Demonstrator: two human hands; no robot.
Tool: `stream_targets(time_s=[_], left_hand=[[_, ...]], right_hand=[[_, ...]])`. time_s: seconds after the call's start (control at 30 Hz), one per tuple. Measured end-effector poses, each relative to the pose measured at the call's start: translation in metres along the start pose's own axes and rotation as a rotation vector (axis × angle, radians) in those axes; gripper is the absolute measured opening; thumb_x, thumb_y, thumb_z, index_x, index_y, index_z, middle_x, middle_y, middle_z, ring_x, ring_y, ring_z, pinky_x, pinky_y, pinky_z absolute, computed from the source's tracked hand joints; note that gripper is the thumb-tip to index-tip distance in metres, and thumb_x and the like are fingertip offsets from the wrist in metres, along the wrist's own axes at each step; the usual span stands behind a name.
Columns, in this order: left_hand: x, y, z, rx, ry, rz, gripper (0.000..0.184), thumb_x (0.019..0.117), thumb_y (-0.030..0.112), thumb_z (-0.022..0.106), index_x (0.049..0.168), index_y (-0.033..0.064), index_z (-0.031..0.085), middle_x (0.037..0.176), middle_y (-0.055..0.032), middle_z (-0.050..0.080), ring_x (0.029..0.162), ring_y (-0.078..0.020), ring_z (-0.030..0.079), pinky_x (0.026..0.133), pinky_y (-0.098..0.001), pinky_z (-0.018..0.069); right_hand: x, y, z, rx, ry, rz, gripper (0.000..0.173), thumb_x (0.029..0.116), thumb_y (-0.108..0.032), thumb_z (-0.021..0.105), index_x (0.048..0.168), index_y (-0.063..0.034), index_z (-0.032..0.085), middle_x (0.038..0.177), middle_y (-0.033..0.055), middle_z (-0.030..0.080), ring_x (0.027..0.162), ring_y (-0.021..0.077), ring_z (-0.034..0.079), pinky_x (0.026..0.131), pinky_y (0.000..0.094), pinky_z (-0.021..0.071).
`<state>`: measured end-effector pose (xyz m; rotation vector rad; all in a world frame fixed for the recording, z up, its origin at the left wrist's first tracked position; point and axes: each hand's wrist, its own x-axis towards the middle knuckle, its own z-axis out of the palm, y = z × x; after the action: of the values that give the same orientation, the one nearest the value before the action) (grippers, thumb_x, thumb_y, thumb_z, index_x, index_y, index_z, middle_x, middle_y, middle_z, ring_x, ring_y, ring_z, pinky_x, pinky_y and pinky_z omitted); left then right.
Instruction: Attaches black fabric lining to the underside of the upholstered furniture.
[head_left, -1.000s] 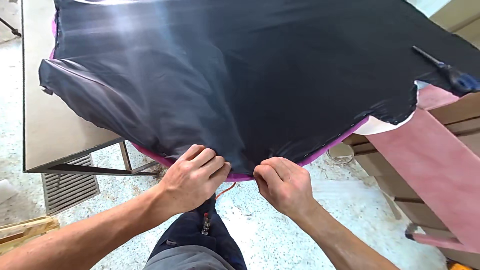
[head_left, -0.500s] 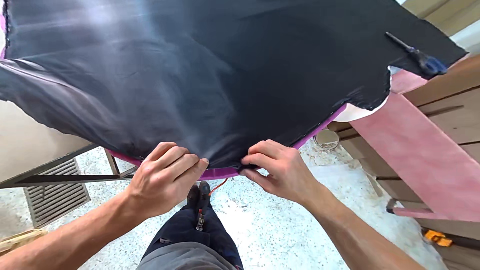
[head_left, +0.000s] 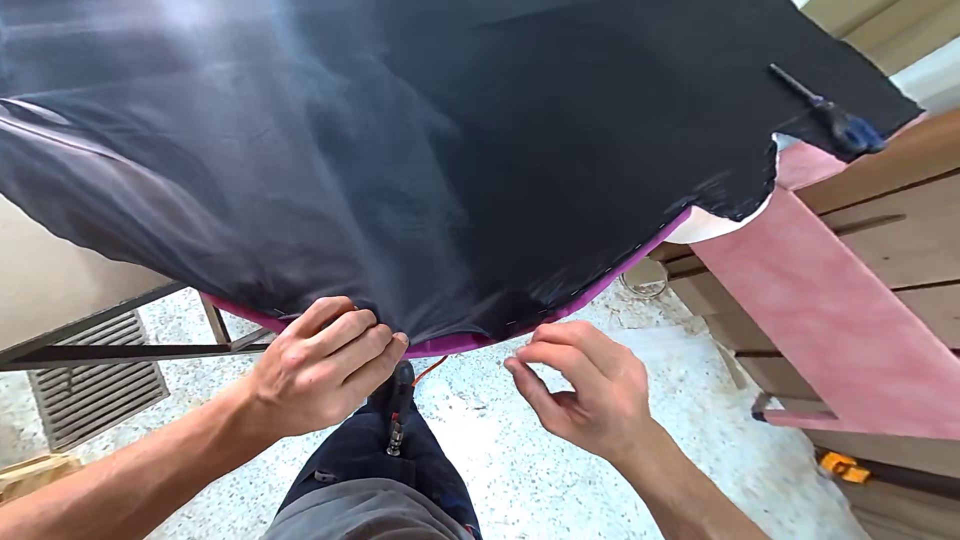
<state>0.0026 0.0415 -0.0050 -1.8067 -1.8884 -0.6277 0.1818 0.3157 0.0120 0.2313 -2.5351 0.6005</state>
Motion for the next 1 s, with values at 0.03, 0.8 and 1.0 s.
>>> stream_targets(time_s=[0.03,0.8,1.0], left_hand=[[0.0,0.0,0.0,-0.013,0.011,-0.016,0.018,0.0968,0.008,0.06,0.108,0.0052,0.075,0.097,-0.0099,0.072,0.091,-0.0255,0.065,0.087,-0.0427,0.0506],[0.017,-0.06,-0.053,-0.279,-0.466,-0.057,0.038,0.0936,0.051,0.066,0.119,0.0247,0.076,0.115,0.0059,0.07,0.111,-0.013,0.062,0.094,-0.0339,0.0516],[0.016,-0.053,-0.034,-0.153,-0.227,0.046,0.019,0.0988,0.016,0.06,0.096,0.0108,0.078,0.088,-0.0021,0.071,0.087,-0.0196,0.065,0.076,-0.0352,0.0526]], right_hand=[[0.004,-0.002,-0.001,-0.018,-0.005,0.018,0.013,0.0961,-0.025,0.07,0.102,-0.0127,0.07,0.098,0.0017,0.067,0.091,0.0098,0.066,0.075,0.0239,0.0572],[0.06,-0.016,0.04,-0.139,-0.149,-0.158,0.03,0.0957,-0.038,0.063,0.113,-0.0185,0.078,0.104,0.0028,0.071,0.102,0.0203,0.064,0.082,0.0383,0.0501],[0.054,-0.008,0.045,-0.107,-0.04,-0.202,0.017,0.0977,-0.018,0.063,0.106,-0.0137,0.078,0.094,0.0047,0.072,0.09,0.02,0.067,0.076,0.0351,0.0535]])
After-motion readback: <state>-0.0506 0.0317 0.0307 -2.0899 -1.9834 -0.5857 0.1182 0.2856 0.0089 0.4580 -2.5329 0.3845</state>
